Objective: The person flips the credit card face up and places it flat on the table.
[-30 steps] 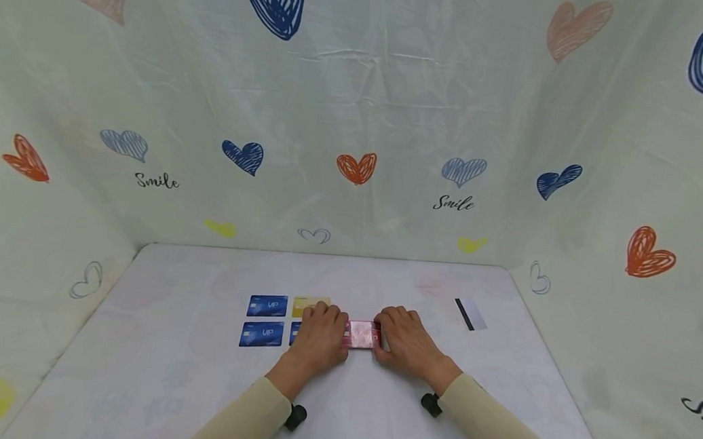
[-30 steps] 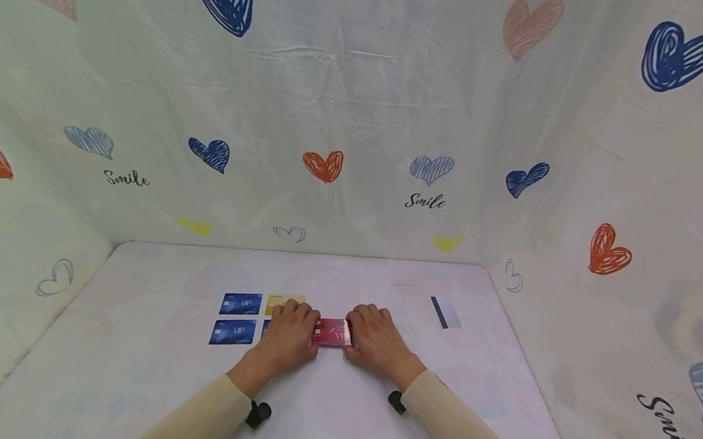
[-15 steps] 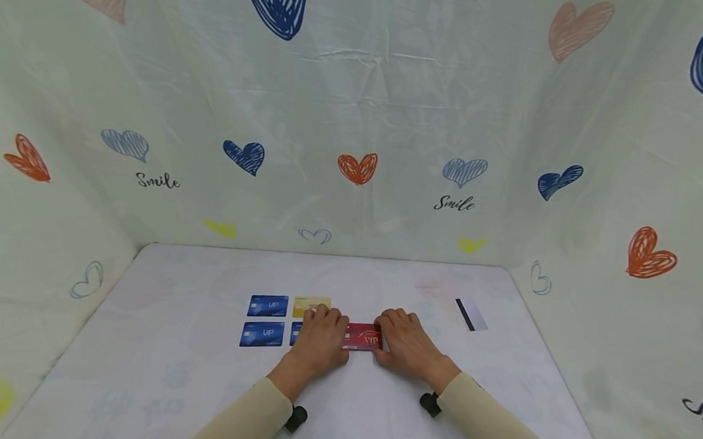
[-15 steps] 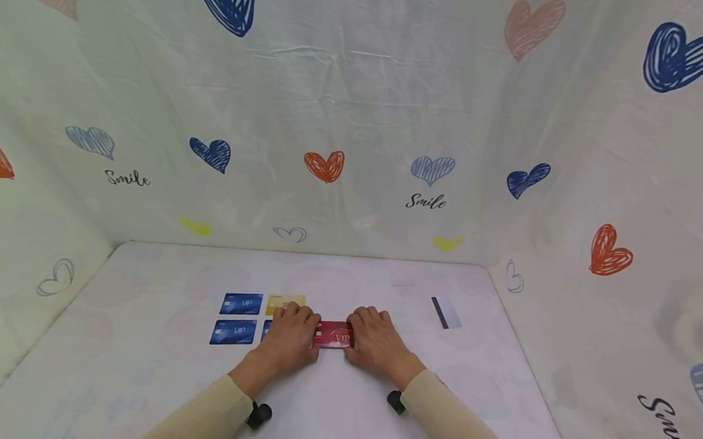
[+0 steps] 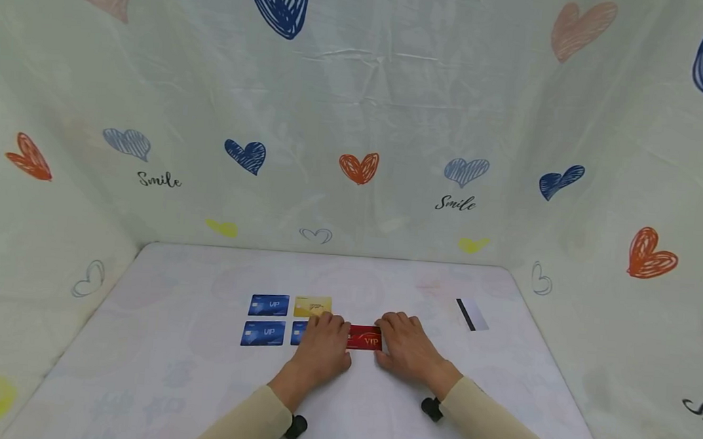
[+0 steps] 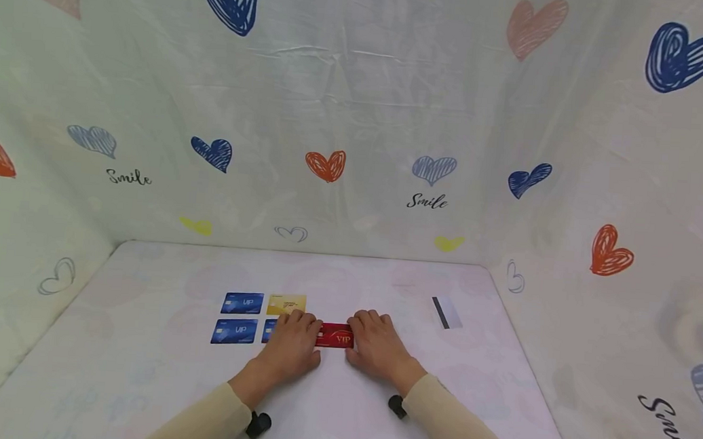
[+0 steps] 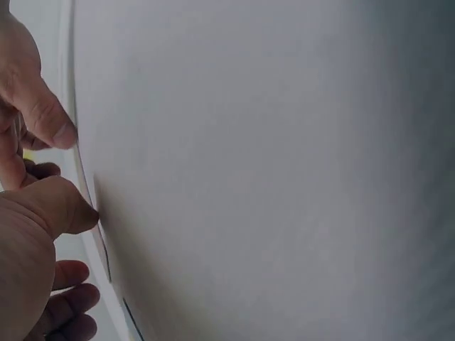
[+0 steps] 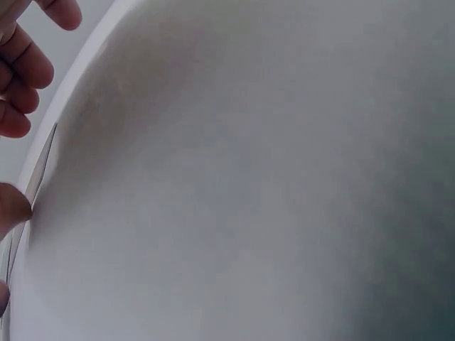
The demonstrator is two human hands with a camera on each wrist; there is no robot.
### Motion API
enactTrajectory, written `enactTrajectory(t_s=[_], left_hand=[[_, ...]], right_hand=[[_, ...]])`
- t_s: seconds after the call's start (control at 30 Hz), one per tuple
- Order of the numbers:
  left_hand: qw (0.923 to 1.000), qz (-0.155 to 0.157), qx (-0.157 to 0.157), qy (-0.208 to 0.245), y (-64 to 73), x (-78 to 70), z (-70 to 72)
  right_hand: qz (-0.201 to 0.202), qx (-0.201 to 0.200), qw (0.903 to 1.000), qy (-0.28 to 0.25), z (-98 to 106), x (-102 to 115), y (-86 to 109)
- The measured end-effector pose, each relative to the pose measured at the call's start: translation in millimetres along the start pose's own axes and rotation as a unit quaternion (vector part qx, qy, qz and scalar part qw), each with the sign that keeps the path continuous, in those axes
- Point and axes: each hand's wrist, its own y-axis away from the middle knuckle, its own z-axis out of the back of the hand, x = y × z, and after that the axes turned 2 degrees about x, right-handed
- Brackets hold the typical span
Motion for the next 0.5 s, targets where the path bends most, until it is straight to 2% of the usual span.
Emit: enactTrajectory(t_s=[0.23, 0.37, 0.5], left_hand=[[0.9994, -0.033, 0.011, -0.009, 13.6, -11.2, -3.1], [0.9983, -0.049, 0.029, -0.009, 21.2, -16.4, -0.5], [0.9967, -0.060, 0.054, -0.011, 26.0, -18.9, 0.2]], right_hand=[[0.013, -0.013, 0.9986, 0.051, 0.5, 10.5, 11.4], [0.026, -0.022, 0.9965, 0.076, 1.3, 16.0, 20.3], [0.041, -0.024, 0.9958, 0.079, 2.8, 21.2, 27.7]])
